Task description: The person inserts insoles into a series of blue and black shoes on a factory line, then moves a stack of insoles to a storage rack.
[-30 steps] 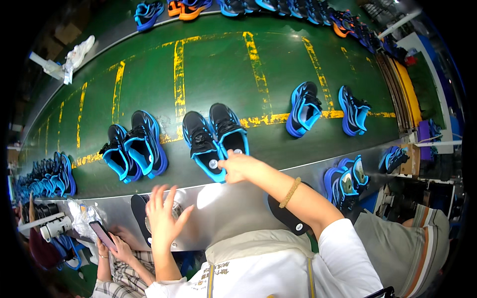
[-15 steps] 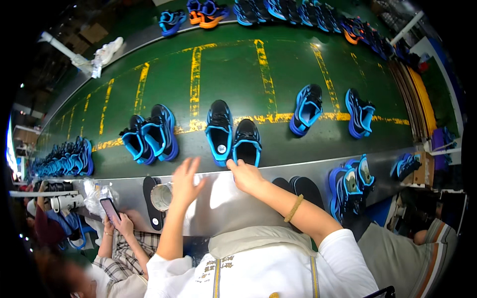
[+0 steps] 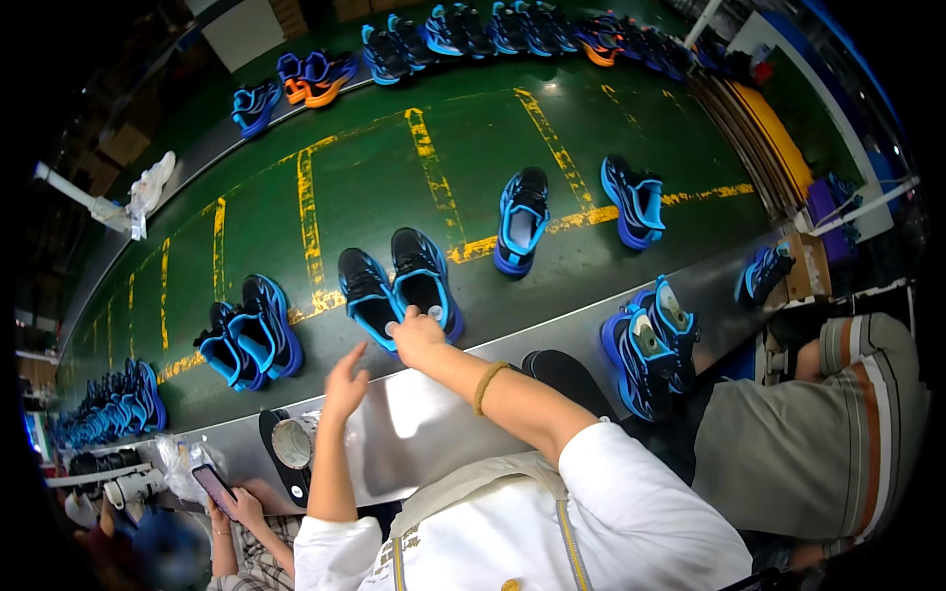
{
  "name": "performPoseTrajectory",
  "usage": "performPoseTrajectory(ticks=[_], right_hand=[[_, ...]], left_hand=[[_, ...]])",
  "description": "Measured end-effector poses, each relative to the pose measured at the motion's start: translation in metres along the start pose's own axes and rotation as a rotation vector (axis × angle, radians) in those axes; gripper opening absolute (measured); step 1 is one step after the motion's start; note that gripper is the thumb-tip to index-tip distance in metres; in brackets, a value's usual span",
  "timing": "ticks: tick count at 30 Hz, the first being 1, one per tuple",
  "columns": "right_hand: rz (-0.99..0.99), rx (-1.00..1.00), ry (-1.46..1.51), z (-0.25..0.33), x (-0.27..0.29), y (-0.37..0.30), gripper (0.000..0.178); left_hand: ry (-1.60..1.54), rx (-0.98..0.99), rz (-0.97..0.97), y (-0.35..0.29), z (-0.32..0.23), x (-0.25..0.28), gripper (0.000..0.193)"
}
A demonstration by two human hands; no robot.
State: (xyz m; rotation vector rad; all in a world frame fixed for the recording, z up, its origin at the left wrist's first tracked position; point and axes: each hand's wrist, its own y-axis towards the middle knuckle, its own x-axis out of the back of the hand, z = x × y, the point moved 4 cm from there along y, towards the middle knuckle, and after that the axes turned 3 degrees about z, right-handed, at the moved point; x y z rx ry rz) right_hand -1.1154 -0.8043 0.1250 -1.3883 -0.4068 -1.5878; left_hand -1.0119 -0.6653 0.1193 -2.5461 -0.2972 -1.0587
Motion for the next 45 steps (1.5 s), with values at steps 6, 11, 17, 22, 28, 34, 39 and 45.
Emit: performPoseTrajectory(ticks=[6, 11, 17, 22, 28, 34, 39, 45], right_hand=[[0.176, 0.307, 0.368, 0.027, 0.049, -0.083, 0.027], [0.389, 0.531, 0.335, 0.06, -0.011, -0.174, 0.036], [-0.237, 0.294, 0.395, -0.082, 0.035, -0.213, 0.032], [0.011, -0.161, 0.109, -0.13, -0.024, -0.256, 0.054], [-0.016, -0.131, 0.131, -0.134, -0.029, -0.259, 0.053], [0.007, -0.123, 0.448, -0.156, -0.017, -0.261, 0.047], [0.082, -0.101, 0.367, -0.153, -0.016, -0.255, 0.048], [0.108, -0.163, 0.366, -0.153, 0.004, -0.257, 0.047]], left_hand=[[0.657, 0.467, -0.035, -0.104, -0.033, 0.053, 0.063], [0.607, 0.504, -0.154, -0.122, -0.001, 0.056, 0.051], [0.264, 0.054, -0.374, -0.036, -0.065, 0.099, 0.029], [0.42, -0.588, -0.338, 0.122, -0.189, 0.046, 0.034], [0.511, -0.658, -0.223, 0.251, -0.246, -0.087, 0.06], [-0.324, -0.18, -0.115, 0.304, -0.229, -0.075, 0.044], [-0.389, -0.108, 0.023, 0.298, -0.211, -0.061, 0.041], [-0.359, -0.045, -0.083, 0.27, -0.204, -0.077, 0.044]])
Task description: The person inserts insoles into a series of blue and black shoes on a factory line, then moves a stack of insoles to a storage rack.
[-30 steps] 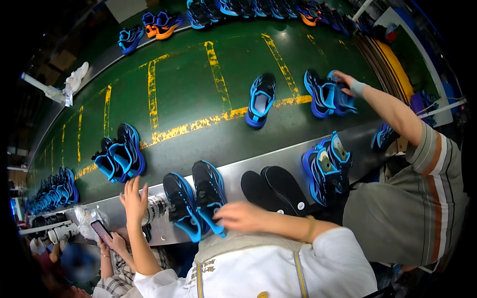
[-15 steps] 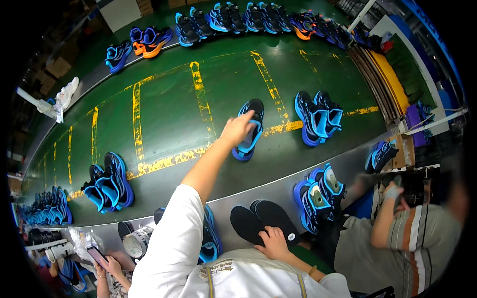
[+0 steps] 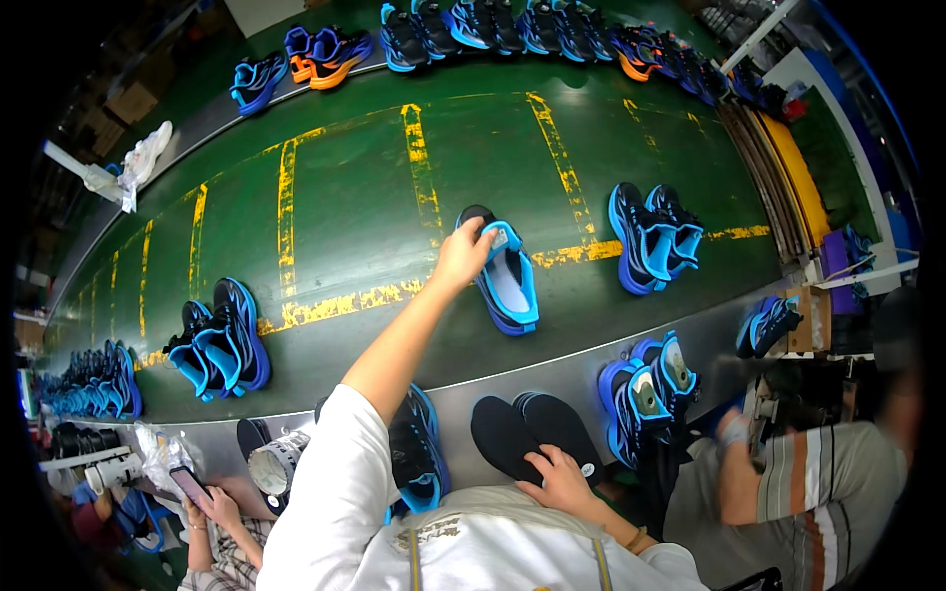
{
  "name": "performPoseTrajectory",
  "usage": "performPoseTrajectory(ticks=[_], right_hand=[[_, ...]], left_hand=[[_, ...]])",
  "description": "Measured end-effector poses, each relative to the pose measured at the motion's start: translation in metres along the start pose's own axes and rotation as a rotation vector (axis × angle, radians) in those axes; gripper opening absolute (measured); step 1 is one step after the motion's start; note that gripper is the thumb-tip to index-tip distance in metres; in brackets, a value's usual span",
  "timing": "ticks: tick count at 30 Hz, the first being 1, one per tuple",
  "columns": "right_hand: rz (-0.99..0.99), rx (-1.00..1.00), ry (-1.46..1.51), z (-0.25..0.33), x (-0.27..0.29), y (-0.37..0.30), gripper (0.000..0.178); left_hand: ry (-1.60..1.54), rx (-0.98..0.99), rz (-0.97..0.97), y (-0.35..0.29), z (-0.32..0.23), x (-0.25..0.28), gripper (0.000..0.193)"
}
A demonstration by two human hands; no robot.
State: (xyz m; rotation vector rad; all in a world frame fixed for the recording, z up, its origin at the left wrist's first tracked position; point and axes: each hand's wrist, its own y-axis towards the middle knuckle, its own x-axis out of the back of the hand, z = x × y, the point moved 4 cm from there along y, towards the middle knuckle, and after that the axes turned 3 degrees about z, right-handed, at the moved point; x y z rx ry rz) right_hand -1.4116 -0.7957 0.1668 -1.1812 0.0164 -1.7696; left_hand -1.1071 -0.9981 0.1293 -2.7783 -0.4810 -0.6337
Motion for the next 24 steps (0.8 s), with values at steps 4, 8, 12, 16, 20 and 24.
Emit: performPoseTrajectory(ticks=[4, 8, 12, 16, 20, 24], right_hand=[[-0.501, 0.257, 0.093, 0.005, 0.086, 0.005, 0.044], [-0.771, 0.405, -0.227, 0.022, 0.174, 0.061, 0.014], [-0.538, 0.394, -0.467, 0.013, 0.165, 0.141, 0.011], [-0.347, 0.161, -0.489, 0.006, 0.131, 0.206, 0.014], [-0.362, -0.019, -0.361, -0.002, 0.116, 0.242, 0.016], [-0.266, -0.006, -0.381, 0.029, 0.131, 0.214, 0.026]], left_hand=[[-0.185, -0.012, -0.002, -0.003, 0.014, -0.007, 0.05], [-0.158, 0.029, -0.004, -0.006, 0.008, -0.011, 0.047], [-0.11, 0.035, -0.068, -0.01, 0.01, -0.012, 0.049], [-0.104, 0.063, -0.071, -0.007, 0.005, -0.012, 0.051], [-0.185, 0.123, -0.022, -0.002, 0.006, -0.013, 0.051], [-0.176, 0.092, 0.012, -0.004, 0.023, -0.005, 0.051]])
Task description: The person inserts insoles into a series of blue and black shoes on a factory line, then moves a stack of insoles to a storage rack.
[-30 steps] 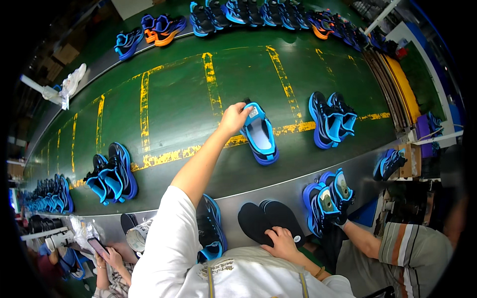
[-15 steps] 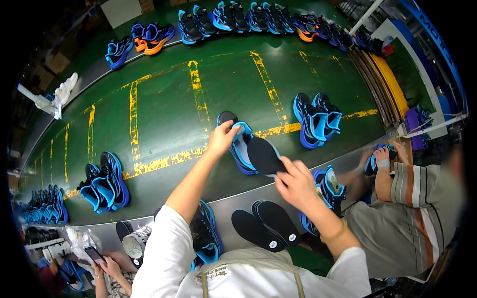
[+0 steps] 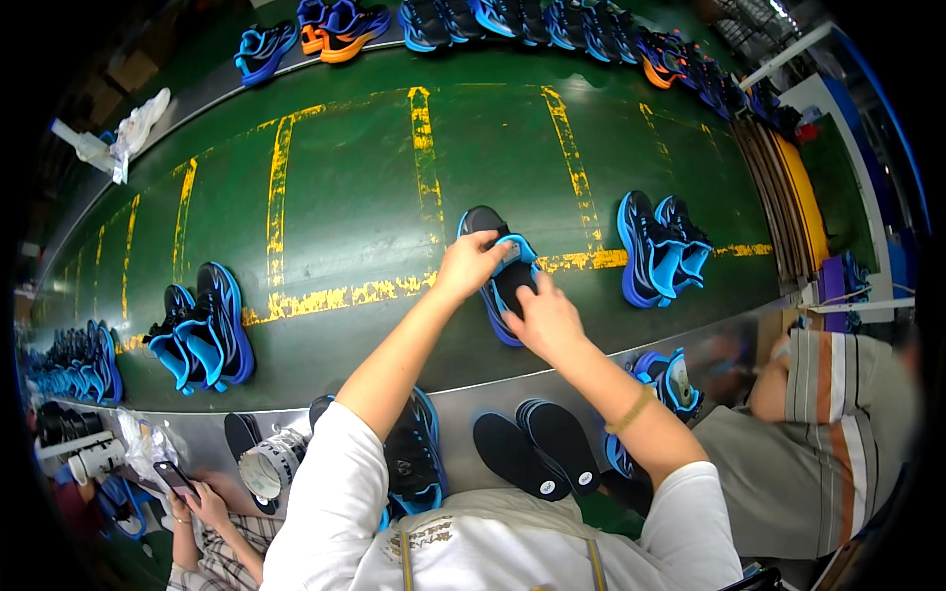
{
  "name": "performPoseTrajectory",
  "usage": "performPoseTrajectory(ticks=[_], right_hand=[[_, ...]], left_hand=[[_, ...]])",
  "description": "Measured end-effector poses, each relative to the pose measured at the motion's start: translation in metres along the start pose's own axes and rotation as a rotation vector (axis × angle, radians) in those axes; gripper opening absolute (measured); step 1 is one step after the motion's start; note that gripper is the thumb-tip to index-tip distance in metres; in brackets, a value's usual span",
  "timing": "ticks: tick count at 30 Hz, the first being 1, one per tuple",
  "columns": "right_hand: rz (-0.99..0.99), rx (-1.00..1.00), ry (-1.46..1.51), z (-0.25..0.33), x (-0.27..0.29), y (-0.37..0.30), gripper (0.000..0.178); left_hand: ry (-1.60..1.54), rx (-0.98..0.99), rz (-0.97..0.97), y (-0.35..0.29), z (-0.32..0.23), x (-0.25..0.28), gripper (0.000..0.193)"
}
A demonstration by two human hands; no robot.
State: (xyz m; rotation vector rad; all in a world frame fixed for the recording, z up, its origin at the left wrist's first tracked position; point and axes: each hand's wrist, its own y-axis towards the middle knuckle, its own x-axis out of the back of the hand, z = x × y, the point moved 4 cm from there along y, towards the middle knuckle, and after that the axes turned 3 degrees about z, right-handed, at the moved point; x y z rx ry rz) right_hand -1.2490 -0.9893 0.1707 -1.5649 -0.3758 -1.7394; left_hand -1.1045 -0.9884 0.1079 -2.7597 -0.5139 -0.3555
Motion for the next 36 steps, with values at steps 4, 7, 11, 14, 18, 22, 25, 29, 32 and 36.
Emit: performPoseTrajectory(ticks=[4, 7, 11, 14, 18, 22, 25, 29, 32, 36], right_hand=[[0.357, 0.014, 0.041, -0.024, 0.008, 0.015, 0.031], [0.545, 0.089, 0.104, -0.022, -0.003, 0.028, 0.021], [0.202, 0.239, -0.044, -0.015, -0.033, 0.043, 0.017], [0.014, 0.28, -0.16, -0.022, -0.05, 0.043, 0.011], [0.097, 0.329, -0.302, -0.013, -0.052, 0.046, 0.016], [0.422, 0.389, -0.497, -0.016, -0.06, 0.054, 0.024], [0.393, 0.402, -0.479, -0.015, -0.061, 0.066, 0.024], [0.692, 0.588, -0.647, -0.016, -0.056, 0.053, 0.029], [0.766, 0.481, -0.29, -0.013, -0.03, 0.03, 0.054], [0.733, 0.399, -0.239, -0.028, -0.057, 0.018, 0.047]], left_hand=[[0.121, -0.075, -0.008, -0.009, -0.024, -0.001, 0.051], [0.133, -0.02, 0.055, -0.011, -0.028, 0.001, 0.049], [0.106, -0.014, 0.126, -0.008, -0.026, 0.002, 0.043], [0.106, -0.041, 0.123, -0.007, -0.027, 0.001, 0.041], [0.036, -0.145, 0.075, -0.009, -0.021, 0.003, 0.028], [0.056, -0.105, 0.112, -0.006, -0.015, 0.003, 0.029], [0.049, -0.159, 0.018, -0.007, -0.021, -0.004, 0.025], [-0.028, -0.227, -0.193, -0.009, -0.016, -0.004, 0.032], [0.148, -0.342, -0.065, -0.007, -0.01, -0.009, 0.025], [0.22, -0.313, 0.052, -0.007, -0.025, -0.019, 0.037]])
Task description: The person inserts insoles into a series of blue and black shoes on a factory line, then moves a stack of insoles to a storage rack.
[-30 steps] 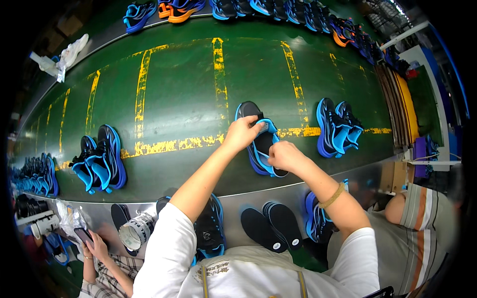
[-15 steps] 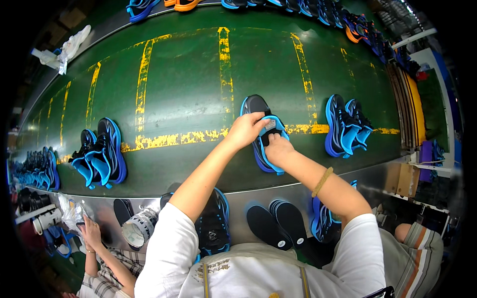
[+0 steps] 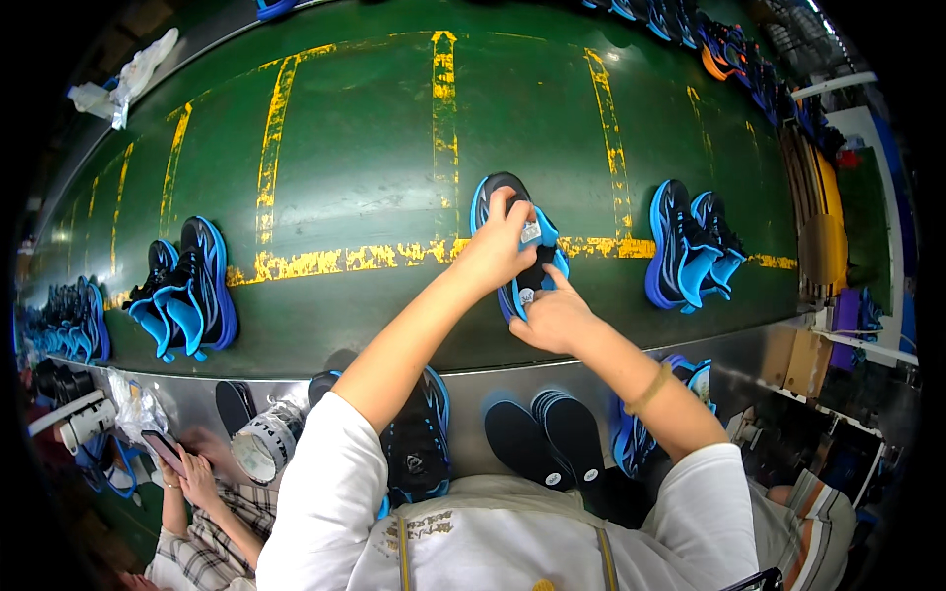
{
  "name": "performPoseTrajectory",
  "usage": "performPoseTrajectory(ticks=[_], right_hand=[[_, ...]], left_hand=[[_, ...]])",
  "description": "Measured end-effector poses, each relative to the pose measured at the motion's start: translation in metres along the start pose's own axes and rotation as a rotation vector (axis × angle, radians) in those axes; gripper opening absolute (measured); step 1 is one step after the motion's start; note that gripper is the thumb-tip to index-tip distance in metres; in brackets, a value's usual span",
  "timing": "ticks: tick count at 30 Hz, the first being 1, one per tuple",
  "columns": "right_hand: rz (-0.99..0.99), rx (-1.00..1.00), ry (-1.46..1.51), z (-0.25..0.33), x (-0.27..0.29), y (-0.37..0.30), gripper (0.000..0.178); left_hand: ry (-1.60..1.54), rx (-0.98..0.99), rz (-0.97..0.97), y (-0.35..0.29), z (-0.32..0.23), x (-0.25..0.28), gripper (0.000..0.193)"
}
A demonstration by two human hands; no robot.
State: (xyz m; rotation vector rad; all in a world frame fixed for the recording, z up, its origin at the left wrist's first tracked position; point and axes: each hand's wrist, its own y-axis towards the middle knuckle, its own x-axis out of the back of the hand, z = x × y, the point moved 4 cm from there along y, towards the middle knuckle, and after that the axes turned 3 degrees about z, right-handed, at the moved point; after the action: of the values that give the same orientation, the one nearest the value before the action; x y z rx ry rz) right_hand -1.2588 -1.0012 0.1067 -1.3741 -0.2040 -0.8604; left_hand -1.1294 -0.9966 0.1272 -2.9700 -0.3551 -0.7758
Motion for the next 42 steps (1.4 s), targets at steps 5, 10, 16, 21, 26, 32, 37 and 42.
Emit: performPoseTrajectory(ticks=[5, 10, 16, 21, 26, 32, 37, 42], right_hand=[[-1.215, 0.01, 0.239, 0.015, -0.02, -0.069, 0.015], [-1.154, -0.013, 0.462, 0.014, -0.055, -0.075, 0.02], [-1.486, -0.932, 0.139, -0.106, -0.037, -0.123, 0.043], [-1.193, -0.958, 0.793, -0.173, -0.075, -0.118, 0.037], [-1.187, -0.508, 0.644, -0.08, -0.077, -0.079, 0.035], [-1.088, -0.372, 0.48, 0.011, -0.142, -0.125, 0.049], [-0.825, -0.46, 0.344, 0.041, -0.241, -0.171, 0.048], [-0.663, -0.47, 0.697, 0.047, -0.259, -0.189, 0.047]], left_hand=[[0.094, -0.092, -0.045, -0.008, -0.005, 0.003, 0.04], [0.204, -0.227, -0.004, -0.028, -0.015, -0.007, 0.033], [0.493, -0.297, -0.06, -0.004, -0.008, 0.024, 0.023], [0.562, -0.151, 0.068, 0.0, -0.004, 0.012, 0.017], [0.912, -0.515, -0.34, -0.015, -0.064, 0.027, 0.014], [-0.38, -0.145, -0.092, -0.008, -0.067, 0.001, 0.011], [0.361, -0.313, -0.082, -0.014, -0.075, -0.057, 0.059], [0.641, -0.167, 0.083, 0.001, -0.055, -0.072, 0.066]])
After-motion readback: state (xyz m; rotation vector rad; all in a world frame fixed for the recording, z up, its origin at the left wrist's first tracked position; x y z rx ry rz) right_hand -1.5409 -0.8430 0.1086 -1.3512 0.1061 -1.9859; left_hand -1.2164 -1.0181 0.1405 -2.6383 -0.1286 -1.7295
